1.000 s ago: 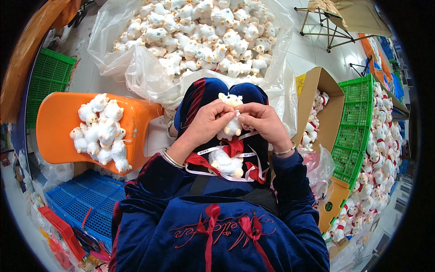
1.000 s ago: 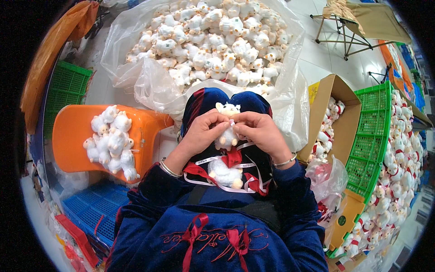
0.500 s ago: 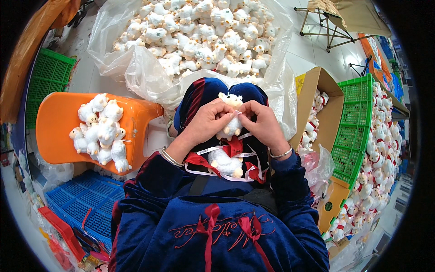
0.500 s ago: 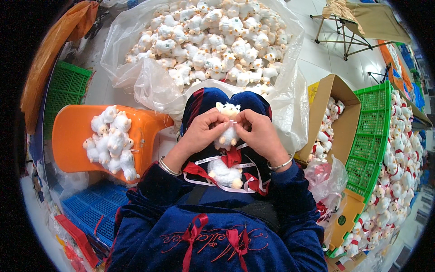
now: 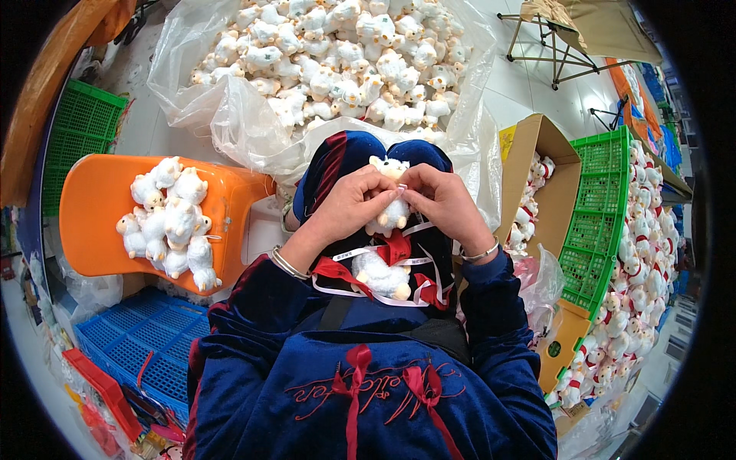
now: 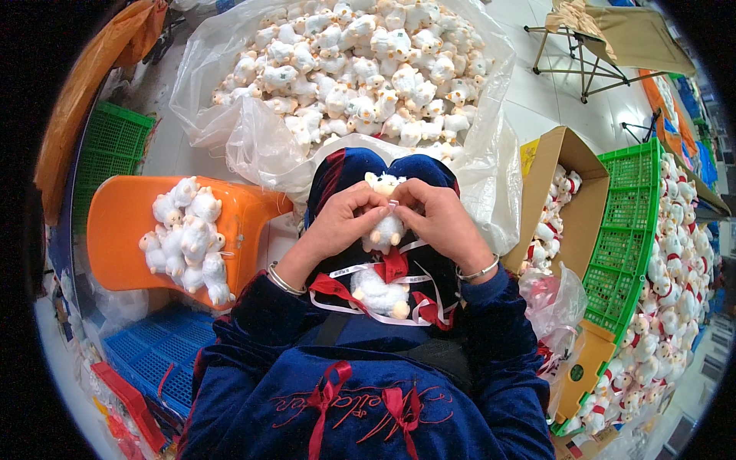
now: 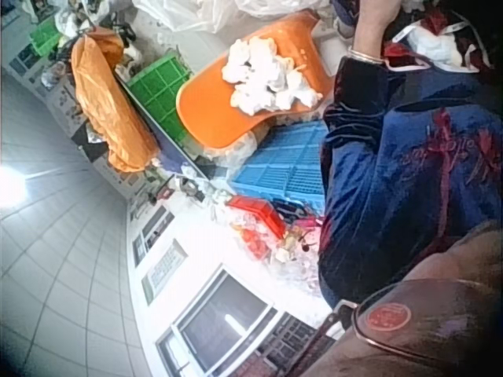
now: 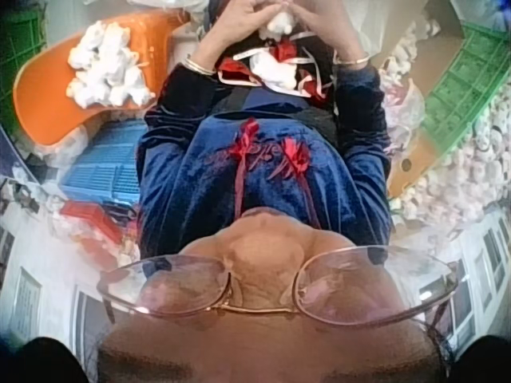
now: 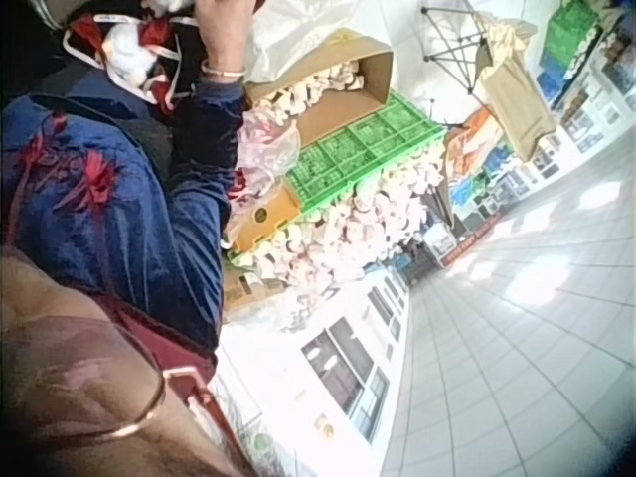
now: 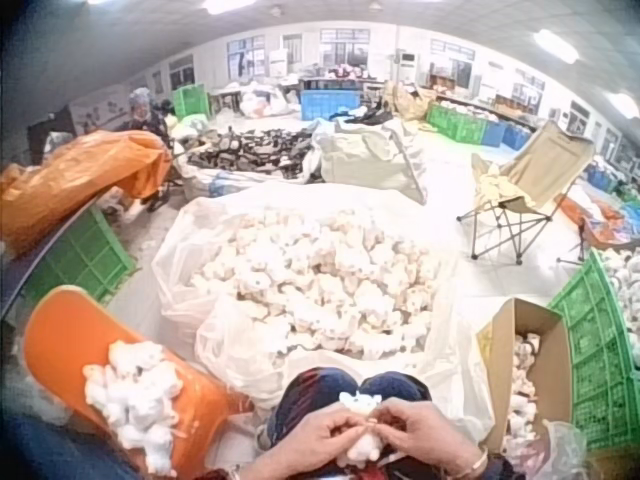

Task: The person sits on the floor and ties red ribbons around the necks of small white plush toys. They pick up each toy, wrap the ribbon, and tie a bow, then place the finished toy into a nearby green crate.

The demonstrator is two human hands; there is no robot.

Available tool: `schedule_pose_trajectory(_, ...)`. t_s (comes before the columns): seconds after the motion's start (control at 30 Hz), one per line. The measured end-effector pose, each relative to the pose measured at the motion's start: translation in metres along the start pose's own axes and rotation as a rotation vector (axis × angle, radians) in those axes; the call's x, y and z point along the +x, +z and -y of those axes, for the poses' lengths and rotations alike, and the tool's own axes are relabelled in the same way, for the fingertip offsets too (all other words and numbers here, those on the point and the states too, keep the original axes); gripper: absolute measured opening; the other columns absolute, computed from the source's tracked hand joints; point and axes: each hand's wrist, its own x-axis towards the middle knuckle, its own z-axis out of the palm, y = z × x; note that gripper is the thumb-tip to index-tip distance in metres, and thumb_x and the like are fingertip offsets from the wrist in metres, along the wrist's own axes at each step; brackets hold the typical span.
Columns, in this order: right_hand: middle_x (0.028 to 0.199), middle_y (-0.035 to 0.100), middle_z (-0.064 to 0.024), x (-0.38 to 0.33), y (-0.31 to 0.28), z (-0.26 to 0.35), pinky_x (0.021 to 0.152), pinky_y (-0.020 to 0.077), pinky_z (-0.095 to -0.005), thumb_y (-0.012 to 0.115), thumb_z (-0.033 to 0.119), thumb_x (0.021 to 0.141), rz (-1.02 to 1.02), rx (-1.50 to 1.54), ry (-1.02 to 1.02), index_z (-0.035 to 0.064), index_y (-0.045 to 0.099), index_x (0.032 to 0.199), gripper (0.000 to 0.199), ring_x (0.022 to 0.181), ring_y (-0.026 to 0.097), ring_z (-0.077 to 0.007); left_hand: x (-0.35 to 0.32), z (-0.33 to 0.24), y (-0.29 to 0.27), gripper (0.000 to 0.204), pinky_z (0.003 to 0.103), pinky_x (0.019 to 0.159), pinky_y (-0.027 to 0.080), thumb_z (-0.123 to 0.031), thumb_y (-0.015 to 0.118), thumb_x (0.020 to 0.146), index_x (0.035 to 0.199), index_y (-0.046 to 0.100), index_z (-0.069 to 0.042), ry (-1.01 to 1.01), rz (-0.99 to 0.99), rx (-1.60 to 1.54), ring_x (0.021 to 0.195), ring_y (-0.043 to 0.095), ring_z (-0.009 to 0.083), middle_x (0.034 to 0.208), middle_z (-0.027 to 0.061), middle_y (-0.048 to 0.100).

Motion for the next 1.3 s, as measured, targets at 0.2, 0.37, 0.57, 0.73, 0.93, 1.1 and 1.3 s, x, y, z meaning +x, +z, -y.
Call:
schedule_pose_trajectory(0.2,0.077,0.068,-0.0069,0.002,-0.001,0.003,0.061,0.0507,-0.0271,0.067,0.011,0.096,0.022,0.003,0.011,-0.0021,0.068,0.097,0.013,0.066,0.062,-0.0104,0.001,-0.002,-0.002,0.014,0.025,0.076,0.048,-0.015,0.067,0.097,0.104,0.072,-0.004,0.030,0.021,0.028,0.085,0.058,0.0099,0.094,0.0018,0.059)
schedule_pose_trajectory(0.37,0.071,0.067,-0.0067,0.008,0.000,0.005,0.057,0.0503,-0.0278,0.065,0.014,0.097,0.011,-0.069,-0.005,-0.0025,0.066,0.095,0.017,0.061,0.061,-0.0105,0.003,0.002,-0.007,0.011,0.027,0.078,0.049,-0.012,0.070,0.095,0.099,0.073,-0.003,0.070,0.028,0.040,0.087,0.061,0.0126,0.093,0.0032,0.063)
schedule_pose_trajectory(0.57,0.070,0.066,-0.0128,0.011,0.004,0.016,0.058,0.0518,-0.0339,0.064,0.016,0.097,-0.010,-0.109,0.038,-0.0011,0.064,0.092,0.018,0.061,0.065,-0.0204,0.004,0.003,-0.007,0.009,0.029,0.075,0.050,-0.010,0.072,0.091,0.095,0.073,-0.002,0.132,0.019,0.105,0.083,0.062,0.0152,0.089,0.0043,0.064)
schedule_pose_trajectory(0.73,0.078,0.066,-0.0211,0.009,0.012,0.032,0.066,0.0529,-0.0479,0.060,0.020,0.097,-0.059,-0.445,-0.043,0.0015,0.059,0.093,0.019,0.075,0.067,-0.0428,0.001,-0.007,0.005,0.009,0.031,0.068,0.049,-0.009,0.072,0.089,0.092,0.072,-0.001,0.157,-0.099,0.287,0.074,0.062,0.0179,0.083,0.0082,0.062)
schedule_pose_trajectory(0.93,0.086,0.066,-0.0204,0.007,0.012,0.016,0.069,0.0530,-0.0417,0.063,0.014,0.097,-0.039,-0.365,-0.202,0.0010,0.060,0.095,0.013,0.080,0.066,-0.0379,0.003,-0.012,0.008,0.016,0.030,0.069,0.051,-0.014,0.069,0.091,0.093,0.072,0.002,-0.103,-0.141,0.226,0.075,0.064,0.0161,0.083,0.0089,0.067)
schedule_pose_trajectory(1.1,0.080,0.065,-0.0116,0.005,0.008,0.001,0.070,0.0520,-0.0307,0.070,0.008,0.093,0.009,-0.066,-0.117,0.0002,0.066,0.099,0.010,0.075,0.064,-0.0176,0.008,-0.006,-0.004,0.019,0.030,0.073,0.052,-0.015,0.067,0.094,0.097,0.072,0.003,-0.160,-0.017,0.077,0.081,0.063,0.0113,0.086,0.0077,0.068)
schedule_pose_trajectory(1.3,0.084,0.068,-0.0104,0.008,-0.001,0.000,0.071,0.0523,-0.0298,0.071,0.007,0.092,0.106,-0.112,-0.178,-0.0008,0.070,0.099,0.010,0.077,0.064,-0.0154,0.013,-0.011,-0.011,0.023,0.031,0.074,0.052,-0.019,0.064,0.096,0.101,0.072,0.002,-0.211,0.077,0.127,0.082,0.065,0.0130,0.089,0.0090,0.070)
